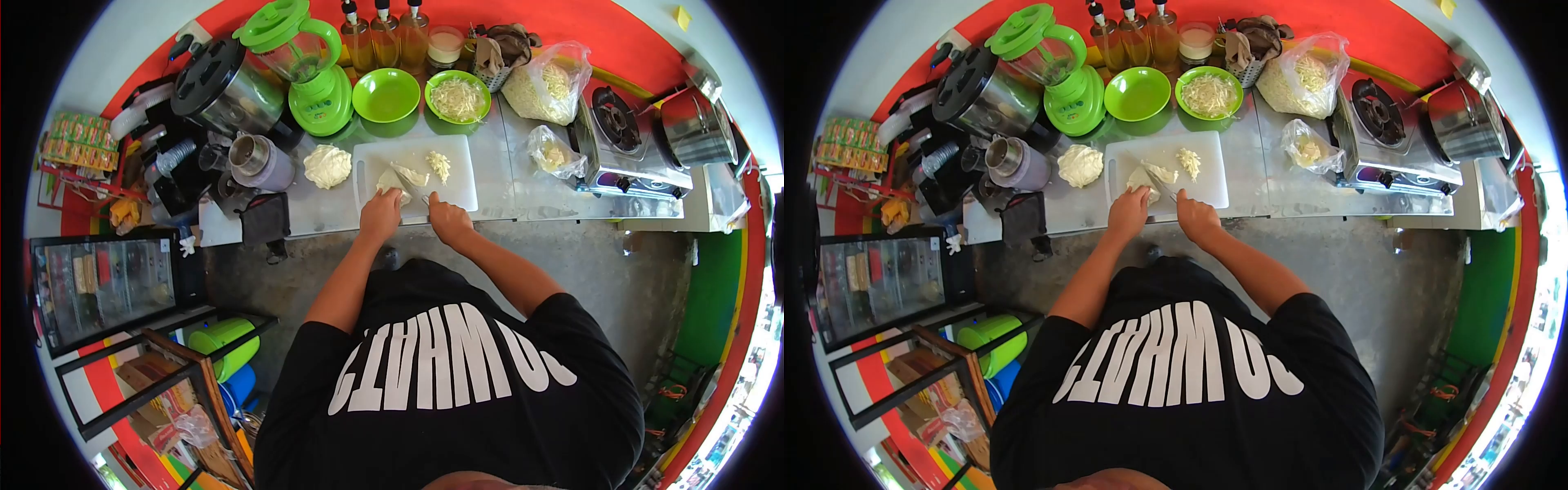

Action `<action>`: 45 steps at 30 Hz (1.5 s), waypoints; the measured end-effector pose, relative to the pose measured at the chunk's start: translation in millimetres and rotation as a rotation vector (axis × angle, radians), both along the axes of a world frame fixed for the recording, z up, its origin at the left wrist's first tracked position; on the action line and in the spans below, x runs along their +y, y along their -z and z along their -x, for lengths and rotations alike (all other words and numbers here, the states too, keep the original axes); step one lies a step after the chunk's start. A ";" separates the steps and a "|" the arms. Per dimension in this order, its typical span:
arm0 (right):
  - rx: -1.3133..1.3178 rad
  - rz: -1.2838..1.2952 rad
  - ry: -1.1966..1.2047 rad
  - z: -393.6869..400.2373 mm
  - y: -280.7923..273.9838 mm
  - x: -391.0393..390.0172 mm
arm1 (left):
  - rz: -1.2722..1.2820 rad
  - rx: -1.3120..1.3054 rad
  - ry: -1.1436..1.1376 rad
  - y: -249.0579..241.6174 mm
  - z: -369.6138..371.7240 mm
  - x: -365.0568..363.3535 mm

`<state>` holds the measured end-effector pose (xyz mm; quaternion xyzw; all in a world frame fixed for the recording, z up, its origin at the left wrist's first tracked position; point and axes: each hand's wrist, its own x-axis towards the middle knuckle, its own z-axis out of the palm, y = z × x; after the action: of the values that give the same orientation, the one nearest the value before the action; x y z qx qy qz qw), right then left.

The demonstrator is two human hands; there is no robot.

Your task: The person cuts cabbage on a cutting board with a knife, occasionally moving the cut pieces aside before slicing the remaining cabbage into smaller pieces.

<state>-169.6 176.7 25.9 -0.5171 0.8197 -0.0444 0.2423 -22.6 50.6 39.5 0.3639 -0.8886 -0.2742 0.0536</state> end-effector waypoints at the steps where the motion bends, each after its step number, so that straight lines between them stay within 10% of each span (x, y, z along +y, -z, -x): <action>1: 0.011 0.006 -0.009 -0.7 0.3 -5.0 | 0.013 -0.005 0.011 -0.4 -7.3 -4.0; 14: -0.097 0.091 0.104 -8.5 -25.6 5.0 | 0.310 0.101 0.049 9.2 -95.0 -63.3; 31: -0.237 0.478 0.444 -10.1 -5.0 89.4 | 0.218 0.256 0.460 25.8 29.6 -69.7; 45: -0.409 0.340 0.674 -40.5 -31.1 99.4 | -0.274 0.404 0.475 -21.9 28.7 -142.7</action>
<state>-129.1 276.1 57.0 -0.2336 0.8588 -0.3573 0.2831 -51.3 -92.1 61.3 0.0889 -0.8748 -0.4624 0.1139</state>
